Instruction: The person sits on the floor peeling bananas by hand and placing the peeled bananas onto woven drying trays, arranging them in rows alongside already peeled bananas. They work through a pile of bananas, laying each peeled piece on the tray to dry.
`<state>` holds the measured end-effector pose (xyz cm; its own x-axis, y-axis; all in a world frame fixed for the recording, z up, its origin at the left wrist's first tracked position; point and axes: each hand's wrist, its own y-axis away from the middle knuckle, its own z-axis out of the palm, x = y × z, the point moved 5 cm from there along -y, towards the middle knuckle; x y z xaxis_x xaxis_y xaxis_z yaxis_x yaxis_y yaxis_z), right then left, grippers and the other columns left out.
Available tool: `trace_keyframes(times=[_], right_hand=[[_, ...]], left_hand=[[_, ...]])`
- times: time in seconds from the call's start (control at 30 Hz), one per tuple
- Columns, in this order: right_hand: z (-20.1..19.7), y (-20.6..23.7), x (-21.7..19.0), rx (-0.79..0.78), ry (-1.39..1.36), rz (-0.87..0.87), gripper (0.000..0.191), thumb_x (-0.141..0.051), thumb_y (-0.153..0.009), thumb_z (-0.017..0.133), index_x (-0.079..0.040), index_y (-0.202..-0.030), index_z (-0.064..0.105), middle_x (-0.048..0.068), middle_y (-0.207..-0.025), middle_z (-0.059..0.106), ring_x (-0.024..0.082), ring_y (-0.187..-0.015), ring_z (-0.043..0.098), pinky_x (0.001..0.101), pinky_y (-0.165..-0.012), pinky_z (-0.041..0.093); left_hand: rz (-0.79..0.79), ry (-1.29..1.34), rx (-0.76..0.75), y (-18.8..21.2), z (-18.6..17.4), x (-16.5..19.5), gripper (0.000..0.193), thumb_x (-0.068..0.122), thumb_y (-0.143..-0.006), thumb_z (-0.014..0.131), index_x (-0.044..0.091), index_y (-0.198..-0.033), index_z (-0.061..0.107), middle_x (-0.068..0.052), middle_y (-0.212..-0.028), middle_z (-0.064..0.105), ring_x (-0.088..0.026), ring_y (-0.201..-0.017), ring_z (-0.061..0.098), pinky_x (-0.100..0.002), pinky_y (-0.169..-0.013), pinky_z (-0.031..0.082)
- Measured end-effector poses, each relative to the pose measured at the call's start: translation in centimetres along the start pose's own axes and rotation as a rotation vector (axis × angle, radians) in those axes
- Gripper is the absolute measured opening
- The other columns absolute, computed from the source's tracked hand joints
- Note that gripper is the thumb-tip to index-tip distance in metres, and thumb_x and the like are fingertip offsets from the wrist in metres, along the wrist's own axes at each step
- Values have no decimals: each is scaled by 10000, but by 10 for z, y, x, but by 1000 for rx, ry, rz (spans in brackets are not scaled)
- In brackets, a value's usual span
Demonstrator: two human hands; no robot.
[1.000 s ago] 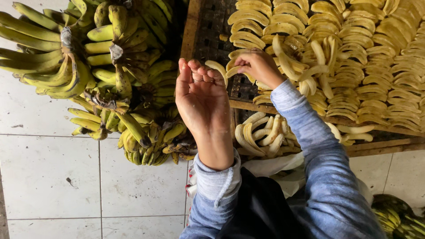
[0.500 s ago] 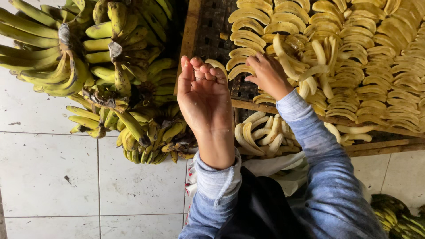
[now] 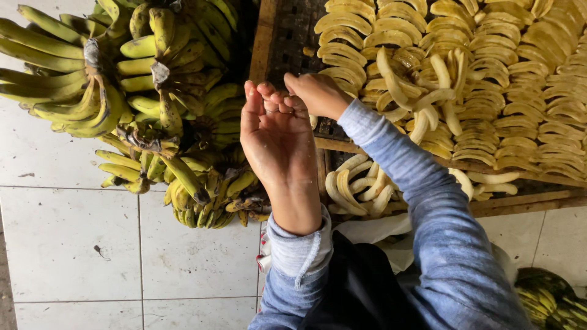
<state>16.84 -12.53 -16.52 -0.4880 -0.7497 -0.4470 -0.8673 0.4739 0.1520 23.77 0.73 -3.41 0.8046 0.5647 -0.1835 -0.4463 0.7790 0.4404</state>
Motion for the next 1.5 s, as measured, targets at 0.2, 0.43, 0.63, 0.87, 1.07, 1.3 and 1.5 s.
trace_keyframes(times=[0.2, 0.43, 0.63, 0.87, 1.07, 1.3, 1.5], right_hand=[[-51, 75, -23, 136, -109, -165, 162, -85, -856, 753, -54, -947, 623, 79, -855, 669, 266, -766, 682, 388, -665, 545], [-36, 141, 32, 215, -197, -80, 188, -8, -878, 772, -40, -983, 620, 94, -1065, 675, 218, -868, 700, 322, -776, 608], [-4, 164, 12, 354, 91, -83, 207, -48, -835, 776, -39, -969, 619, 116, -1056, 607, 307, -889, 673, 403, -743, 564], [4, 177, 7, 414, -131, 29, 199, -10, -916, 752, -18, -1056, 611, 117, -1120, 636, 317, -966, 681, 383, -802, 570], [5, 181, 0, 659, -219, -25, 238, -1, -898, 785, -41, -1026, 589, 115, -1158, 650, 325, -1035, 684, 378, -891, 564], [7, 161, 8, 321, -117, -63, 298, 50, -784, 687, 4, -1070, 619, 221, -1203, 648, 339, -1107, 643, 391, -883, 570], [-37, 197, 75, 374, -92, 247, 76, -59, -1079, 677, -68, -1147, 643, 51, -1129, 699, 215, -963, 719, 302, -878, 595]], left_hand=[[22, 21, -15, 0, 0, 8, 144, 117, -1060, 553, 95, -1197, 591, -48, -978, 691, -162, -858, 657, -321, -810, 553], [22, -1, 15, 4, 0, 3, 137, 125, -1067, 558, 84, -1193, 596, -47, -964, 692, -157, -846, 652, -320, -802, 553], [0, 2, 7, 4, 0, -7, 127, 136, -1065, 559, 87, -1170, 610, -43, -958, 694, -152, -841, 655, -315, -800, 554], [-11, -25, 4, 5, -3, -10, 119, 145, -1072, 561, 95, -1168, 611, -37, -964, 696, -147, -846, 651, -314, -815, 551], [-21, -4, -6, 5, -3, -10, 125, 143, -1072, 562, 98, -1176, 616, -37, -969, 697, -146, -855, 653, -313, -819, 547], [-89, -1, 1, 4, -2, -15, 125, 145, -1064, 562, 101, -1166, 618, -32, -969, 700, -151, -854, 657, -316, -822, 552], [-43, -23, -5, 8, 1, -7, 107, 134, -1079, 561, 96, -1158, 622, -37, -976, 694, -144, -870, 657, -309, -832, 550]])
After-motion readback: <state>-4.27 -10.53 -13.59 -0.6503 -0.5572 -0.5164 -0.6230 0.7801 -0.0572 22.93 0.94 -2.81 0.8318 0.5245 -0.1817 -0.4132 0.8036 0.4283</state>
